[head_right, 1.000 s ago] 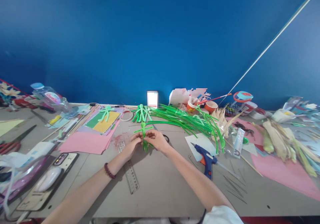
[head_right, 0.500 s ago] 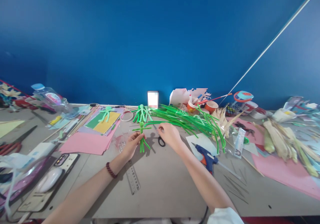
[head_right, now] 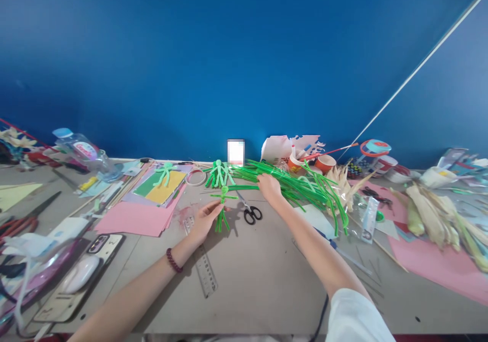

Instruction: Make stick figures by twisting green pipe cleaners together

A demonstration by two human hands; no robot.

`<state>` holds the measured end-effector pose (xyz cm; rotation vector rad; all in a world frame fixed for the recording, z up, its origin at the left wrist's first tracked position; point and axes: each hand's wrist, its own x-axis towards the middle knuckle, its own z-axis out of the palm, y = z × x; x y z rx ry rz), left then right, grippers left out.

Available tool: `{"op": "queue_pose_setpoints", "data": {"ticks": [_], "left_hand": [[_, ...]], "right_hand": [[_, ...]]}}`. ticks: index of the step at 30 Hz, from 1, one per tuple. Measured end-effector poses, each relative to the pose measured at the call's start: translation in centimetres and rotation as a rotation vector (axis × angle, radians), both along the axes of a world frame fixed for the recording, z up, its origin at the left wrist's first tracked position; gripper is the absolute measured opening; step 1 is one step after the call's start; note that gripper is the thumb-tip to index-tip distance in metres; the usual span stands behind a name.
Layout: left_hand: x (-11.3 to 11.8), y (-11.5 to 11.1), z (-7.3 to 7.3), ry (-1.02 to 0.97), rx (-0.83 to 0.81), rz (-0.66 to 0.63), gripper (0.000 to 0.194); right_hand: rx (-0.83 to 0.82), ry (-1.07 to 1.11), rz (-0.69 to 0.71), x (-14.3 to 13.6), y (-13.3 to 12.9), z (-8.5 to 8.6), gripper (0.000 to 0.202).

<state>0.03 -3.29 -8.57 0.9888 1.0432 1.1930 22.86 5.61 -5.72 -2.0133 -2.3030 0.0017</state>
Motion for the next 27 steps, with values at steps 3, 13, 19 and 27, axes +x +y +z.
{"op": "queue_pose_setpoints", "data": {"ticks": [3,13,19,27], "left_hand": [[-0.1,0.2,-0.1,-0.011,0.05,0.054,0.031],[-0.3,0.6,-0.8,0.057,0.103,0.083,0.024],[-0.2,0.5,-0.5,0.007,0.06,0.097,0.028],[0.0,0.4,-0.4,-0.094,0.054,0.106,0.032]], "right_hand": [[-0.01,-0.026,0.006,-0.1,0.6,-0.2,0.016],[-0.001,-0.014,-0.012,-0.3,0.6,-0.1,0.02],[0.039,0.06,-0.051,0.3,0.0,0.8,0.017],[0.239,0.296,0.126,-0.9,-2.8,5.3,0.026]]}}
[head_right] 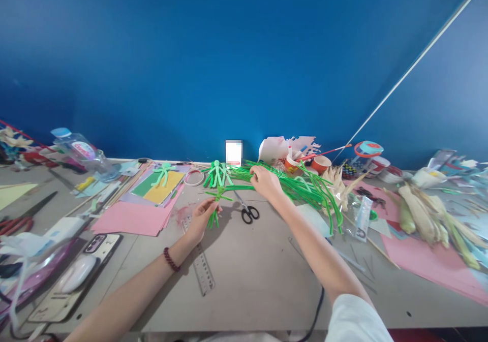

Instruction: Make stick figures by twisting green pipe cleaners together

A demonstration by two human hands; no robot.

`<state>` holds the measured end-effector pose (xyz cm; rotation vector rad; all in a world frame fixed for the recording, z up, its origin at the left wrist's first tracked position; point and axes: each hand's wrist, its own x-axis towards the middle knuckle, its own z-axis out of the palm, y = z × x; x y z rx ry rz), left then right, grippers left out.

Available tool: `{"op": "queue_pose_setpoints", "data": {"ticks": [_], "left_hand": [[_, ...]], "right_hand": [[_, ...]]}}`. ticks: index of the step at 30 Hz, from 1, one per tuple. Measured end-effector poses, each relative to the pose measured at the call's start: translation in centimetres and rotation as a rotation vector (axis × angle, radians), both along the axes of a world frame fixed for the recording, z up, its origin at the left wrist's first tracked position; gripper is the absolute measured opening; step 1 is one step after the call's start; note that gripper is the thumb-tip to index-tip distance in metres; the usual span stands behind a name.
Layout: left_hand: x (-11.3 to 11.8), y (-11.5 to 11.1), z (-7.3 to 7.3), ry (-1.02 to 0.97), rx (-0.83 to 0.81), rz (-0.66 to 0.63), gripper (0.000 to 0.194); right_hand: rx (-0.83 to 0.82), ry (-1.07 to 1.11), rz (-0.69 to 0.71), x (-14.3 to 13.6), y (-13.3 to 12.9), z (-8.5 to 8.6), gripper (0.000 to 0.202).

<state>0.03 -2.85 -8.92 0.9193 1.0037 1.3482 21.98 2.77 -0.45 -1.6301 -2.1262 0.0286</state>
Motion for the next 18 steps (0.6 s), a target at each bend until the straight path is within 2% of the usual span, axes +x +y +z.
{"op": "queue_pose_setpoints", "data": {"ticks": [4,8,10,13,18], "left_hand": [[0.1,-0.2,0.2,-0.02,0.008,-0.026,0.028],[0.1,-0.4,0.4,-0.061,-0.005,-0.081,0.029],[0.0,-0.4,0.4,-0.075,-0.024,-0.105,0.033],[0.0,-0.4,0.3,-0.107,-0.025,-0.114,0.038],[0.2,-0.3,0.1,-0.091,-0.009,-0.075,0.041]], "right_hand": [[0.022,0.115,0.024,-2.5,-3.9,1.6,0.025],[-0.041,0.289,0.16,-5.0,-6.6,0.3,0.022],[-0.07,0.306,0.178,-5.7,-7.0,-0.9,0.021],[-0.135,0.233,0.112,-6.2,-7.1,-2.0,0.026],[-0.259,0.23,0.129,-6.3,-7.2,-1.8,0.027]]}}
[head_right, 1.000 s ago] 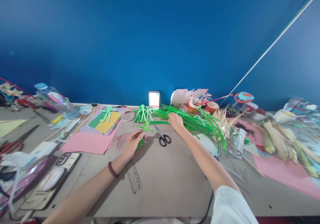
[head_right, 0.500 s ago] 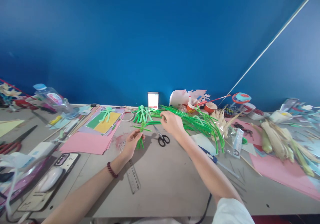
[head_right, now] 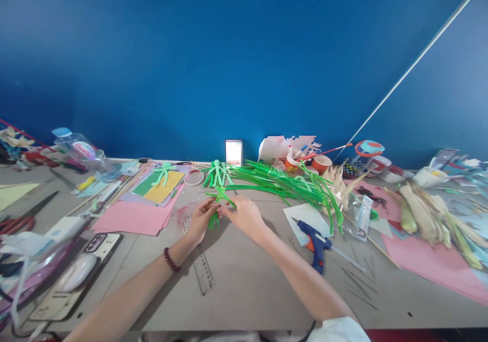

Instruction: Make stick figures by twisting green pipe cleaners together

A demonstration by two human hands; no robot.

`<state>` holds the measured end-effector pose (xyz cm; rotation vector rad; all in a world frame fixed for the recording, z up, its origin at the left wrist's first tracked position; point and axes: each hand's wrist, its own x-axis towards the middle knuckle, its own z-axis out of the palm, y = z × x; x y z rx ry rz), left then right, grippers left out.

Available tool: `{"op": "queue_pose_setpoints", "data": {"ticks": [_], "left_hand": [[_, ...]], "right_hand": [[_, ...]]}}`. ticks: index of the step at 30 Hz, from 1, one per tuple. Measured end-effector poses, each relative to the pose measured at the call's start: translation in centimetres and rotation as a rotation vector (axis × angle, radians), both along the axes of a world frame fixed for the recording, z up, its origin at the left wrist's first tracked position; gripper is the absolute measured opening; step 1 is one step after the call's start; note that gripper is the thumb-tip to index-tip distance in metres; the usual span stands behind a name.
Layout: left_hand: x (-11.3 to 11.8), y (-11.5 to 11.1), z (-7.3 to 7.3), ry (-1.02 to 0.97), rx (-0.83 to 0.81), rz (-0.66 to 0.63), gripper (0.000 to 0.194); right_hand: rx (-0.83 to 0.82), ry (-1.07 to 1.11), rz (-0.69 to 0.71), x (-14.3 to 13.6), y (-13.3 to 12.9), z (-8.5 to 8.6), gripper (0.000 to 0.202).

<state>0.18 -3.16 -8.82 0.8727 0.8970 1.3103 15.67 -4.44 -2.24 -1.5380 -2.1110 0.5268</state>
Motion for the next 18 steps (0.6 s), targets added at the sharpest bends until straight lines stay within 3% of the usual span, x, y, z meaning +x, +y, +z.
{"op": "queue_pose_setpoints", "data": {"ticks": [6,13,18], "left_hand": [[0.0,0.1,-0.2,0.019,0.017,0.007,0.037],[-0.2,0.1,0.0,-0.002,-0.037,-0.001,0.032],[-0.3,0.2,-0.3,-0.018,-0.032,0.002,0.033]], "right_hand": [[-0.084,-0.008,0.079,0.1,0.0,0.3,0.035],[-0.007,0.113,0.155,0.1,0.3,-0.9,0.025],[-0.017,0.093,0.142,0.1,0.4,-1.5,0.032]]}}
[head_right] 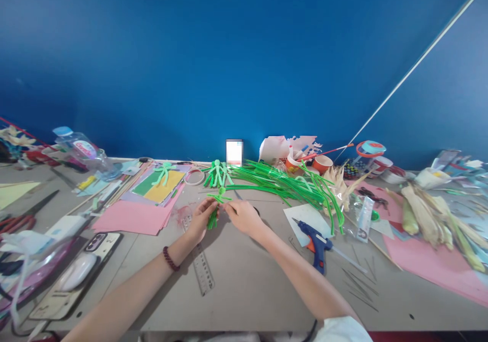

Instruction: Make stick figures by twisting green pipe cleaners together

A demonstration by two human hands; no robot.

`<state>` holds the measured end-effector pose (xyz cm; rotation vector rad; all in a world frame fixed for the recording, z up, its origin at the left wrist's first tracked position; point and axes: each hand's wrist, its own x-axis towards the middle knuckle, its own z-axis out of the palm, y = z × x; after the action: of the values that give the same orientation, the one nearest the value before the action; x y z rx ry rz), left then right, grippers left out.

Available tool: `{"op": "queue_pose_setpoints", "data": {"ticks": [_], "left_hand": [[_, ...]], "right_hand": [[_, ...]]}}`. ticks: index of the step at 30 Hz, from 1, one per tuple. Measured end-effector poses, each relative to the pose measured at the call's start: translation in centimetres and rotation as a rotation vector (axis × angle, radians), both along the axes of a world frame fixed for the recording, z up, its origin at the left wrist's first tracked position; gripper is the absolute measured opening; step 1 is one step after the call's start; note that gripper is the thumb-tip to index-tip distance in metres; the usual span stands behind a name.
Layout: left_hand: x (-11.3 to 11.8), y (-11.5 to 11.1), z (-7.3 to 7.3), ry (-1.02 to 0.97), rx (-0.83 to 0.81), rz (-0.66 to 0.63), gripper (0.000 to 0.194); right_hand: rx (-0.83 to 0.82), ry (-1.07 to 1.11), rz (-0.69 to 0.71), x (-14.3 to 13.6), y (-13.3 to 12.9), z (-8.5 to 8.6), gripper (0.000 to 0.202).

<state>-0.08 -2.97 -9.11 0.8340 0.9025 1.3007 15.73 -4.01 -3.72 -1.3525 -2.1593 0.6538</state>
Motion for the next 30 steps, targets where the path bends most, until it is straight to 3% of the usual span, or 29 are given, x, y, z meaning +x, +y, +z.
{"op": "queue_pose_setpoints", "data": {"ticks": [15,22,30], "left_hand": [[0.1,-0.4,0.3,0.062,0.003,0.0,0.031],[0.3,-0.6,1.0,0.122,0.118,0.074,0.027],[0.0,-0.4,1.2,0.128,0.08,0.117,0.025]], "right_hand": [[0.065,-0.1,-0.071,-0.5,0.0,-0.7,0.037],[0.057,-0.112,-0.11,-0.7,-0.1,-0.6,0.036],[0.061,-0.099,-0.119,-0.8,-0.1,-1.0,0.036]]}}
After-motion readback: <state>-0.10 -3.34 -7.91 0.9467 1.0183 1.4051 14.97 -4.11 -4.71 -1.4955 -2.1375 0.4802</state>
